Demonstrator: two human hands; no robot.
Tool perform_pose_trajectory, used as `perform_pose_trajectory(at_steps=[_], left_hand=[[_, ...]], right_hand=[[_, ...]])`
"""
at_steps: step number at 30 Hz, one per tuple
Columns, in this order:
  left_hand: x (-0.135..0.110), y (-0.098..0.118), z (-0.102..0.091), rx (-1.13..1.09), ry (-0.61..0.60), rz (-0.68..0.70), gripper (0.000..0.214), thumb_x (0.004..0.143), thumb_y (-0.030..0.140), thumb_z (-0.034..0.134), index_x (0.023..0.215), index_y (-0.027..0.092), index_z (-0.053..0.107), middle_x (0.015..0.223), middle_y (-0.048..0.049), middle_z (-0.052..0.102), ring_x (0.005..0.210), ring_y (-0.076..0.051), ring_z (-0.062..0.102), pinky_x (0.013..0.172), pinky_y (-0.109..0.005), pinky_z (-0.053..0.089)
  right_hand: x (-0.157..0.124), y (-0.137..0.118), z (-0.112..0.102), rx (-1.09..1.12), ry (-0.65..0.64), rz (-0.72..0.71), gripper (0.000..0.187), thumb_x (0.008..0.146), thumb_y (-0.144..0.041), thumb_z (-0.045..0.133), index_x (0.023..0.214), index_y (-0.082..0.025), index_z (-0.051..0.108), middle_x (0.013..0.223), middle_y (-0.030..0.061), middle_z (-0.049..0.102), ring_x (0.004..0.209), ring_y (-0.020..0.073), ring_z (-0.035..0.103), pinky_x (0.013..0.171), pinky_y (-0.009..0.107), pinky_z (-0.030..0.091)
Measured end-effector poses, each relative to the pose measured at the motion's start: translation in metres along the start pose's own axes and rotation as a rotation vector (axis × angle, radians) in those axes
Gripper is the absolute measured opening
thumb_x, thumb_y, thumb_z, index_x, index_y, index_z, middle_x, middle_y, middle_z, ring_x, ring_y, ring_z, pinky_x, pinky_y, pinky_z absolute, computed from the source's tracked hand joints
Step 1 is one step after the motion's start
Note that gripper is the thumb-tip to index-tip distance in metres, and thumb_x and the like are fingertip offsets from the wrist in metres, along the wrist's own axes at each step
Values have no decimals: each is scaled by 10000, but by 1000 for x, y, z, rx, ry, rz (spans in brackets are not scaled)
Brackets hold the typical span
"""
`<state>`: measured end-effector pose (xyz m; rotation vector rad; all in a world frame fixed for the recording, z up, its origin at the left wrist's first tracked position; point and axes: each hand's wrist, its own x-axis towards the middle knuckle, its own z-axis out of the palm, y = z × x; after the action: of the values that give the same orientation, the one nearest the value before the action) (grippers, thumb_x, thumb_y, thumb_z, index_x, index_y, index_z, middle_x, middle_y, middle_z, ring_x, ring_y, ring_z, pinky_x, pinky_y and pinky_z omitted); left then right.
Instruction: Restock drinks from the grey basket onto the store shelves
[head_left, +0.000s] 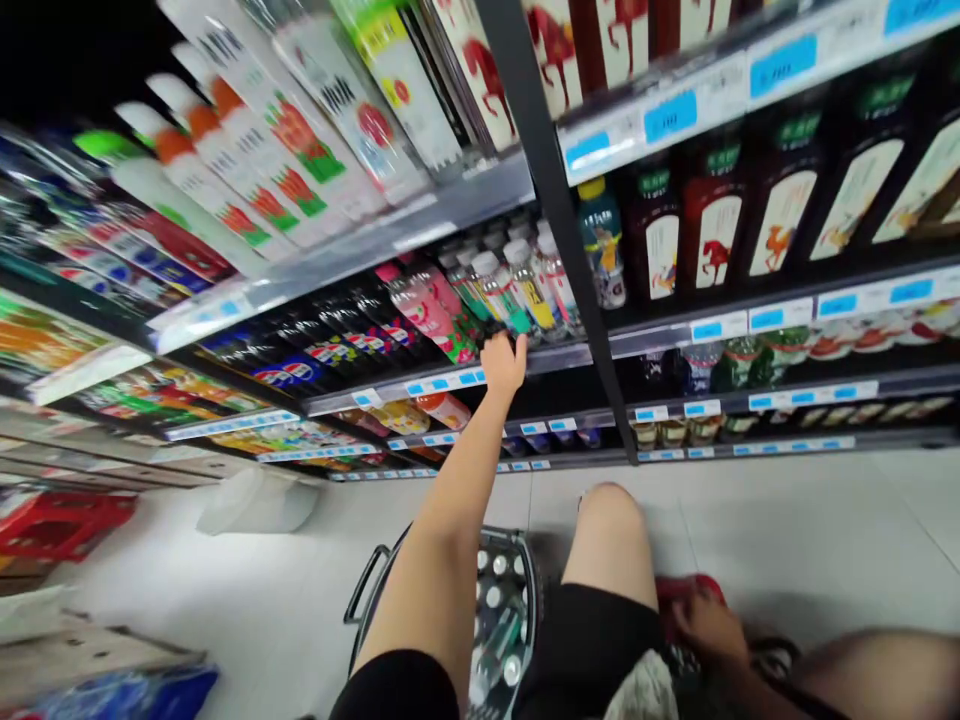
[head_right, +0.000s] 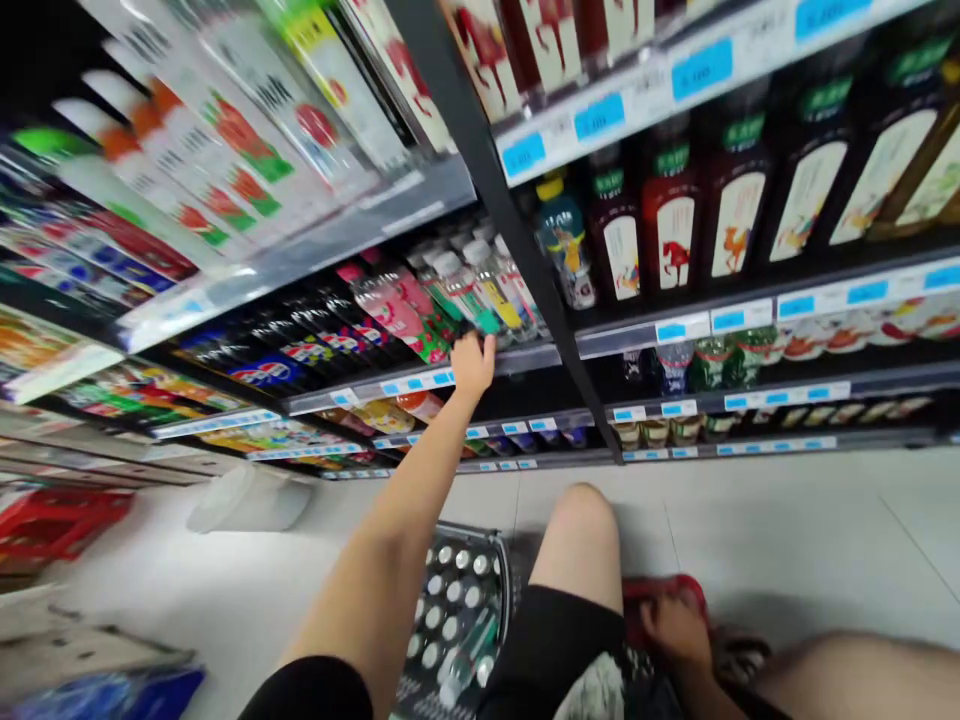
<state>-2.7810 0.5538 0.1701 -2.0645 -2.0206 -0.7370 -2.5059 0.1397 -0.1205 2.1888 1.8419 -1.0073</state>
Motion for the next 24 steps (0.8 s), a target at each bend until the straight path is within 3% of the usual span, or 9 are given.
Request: perform_pose_trajectory(at_steps=[3,5,8,10,13,15,18,21,24], left_hand=[[-66,-20,3,-189,212,59,584,1084,513,324,1457,113,528,1421,-212,571,1385,-300,499,1191,-465,373],[-136,-46,7,-251,206,43,573,1085,490,337,1511,134,478,1495,-201,506,1438,-275,442,1231,-449,331],[-268,-100,14,-227,12,-78,531,1061,449,411,1468,125,515,1460,-221,516,1423,-291,451,1213,-474,359],[-364,-139,14,-151,-142,-230,487,1029,411,468,1401,113,569,1427,-240,533,1404,-326,470,1192,-517,380],[-493,-186,-1,4,-328,-484,406,967,317,534,1308,126,641,1448,-237,540,1426,-375,454,1183,-567,383],[-556,-205,-19,108,-440,-645,416,924,276,570,1303,125,653,1523,-234,501,1484,-402,390,1210,-586,346],[-610,-214,-40,204,-594,-819,488,960,327,532,1395,119,608,1638,-215,392,1573,-377,258,1283,-555,236],[-628,-210,-44,224,-655,-928,565,1029,410,410,1502,125,528,1705,-185,288,1618,-331,156,1319,-517,141],[-638,-201,-33,292,-596,-1077,608,1049,446,378,1561,131,470,1747,-176,169,1634,-337,88,1314,-528,141]], right_hand=[[-1,3,-5,-78,-140,41,460,1058,-351,403,1305,-80,682,1209,206,705,1130,352,689,923,445,550],[4,5,-11,-93,-183,65,485,1065,-386,383,1353,-90,639,1225,201,700,1129,341,690,918,430,543],[5,9,-16,-145,-205,106,489,1064,-446,389,1356,-131,623,1177,180,714,1098,340,697,889,420,537],[3,13,-17,-183,-193,110,479,1058,-477,385,1289,-155,654,1142,166,721,1074,341,700,875,411,530],[2,18,-17,-240,-178,126,493,1053,-521,355,1210,-186,680,1124,156,723,1060,344,693,838,398,514],[4,19,-18,-279,-182,142,501,1046,-546,351,1174,-199,689,1133,153,722,1062,345,686,807,382,496],[7,18,-18,-324,-180,179,474,1038,-546,377,1151,-217,699,1145,141,723,1062,337,678,749,359,459],[10,18,-18,-328,-160,202,426,1024,-524,433,1139,-229,718,1122,123,731,1038,320,675,701,348,416],[11,19,-17,-307,-135,205,386,999,-489,489,1116,-222,742,1098,117,738,1017,305,673,679,341,392]])
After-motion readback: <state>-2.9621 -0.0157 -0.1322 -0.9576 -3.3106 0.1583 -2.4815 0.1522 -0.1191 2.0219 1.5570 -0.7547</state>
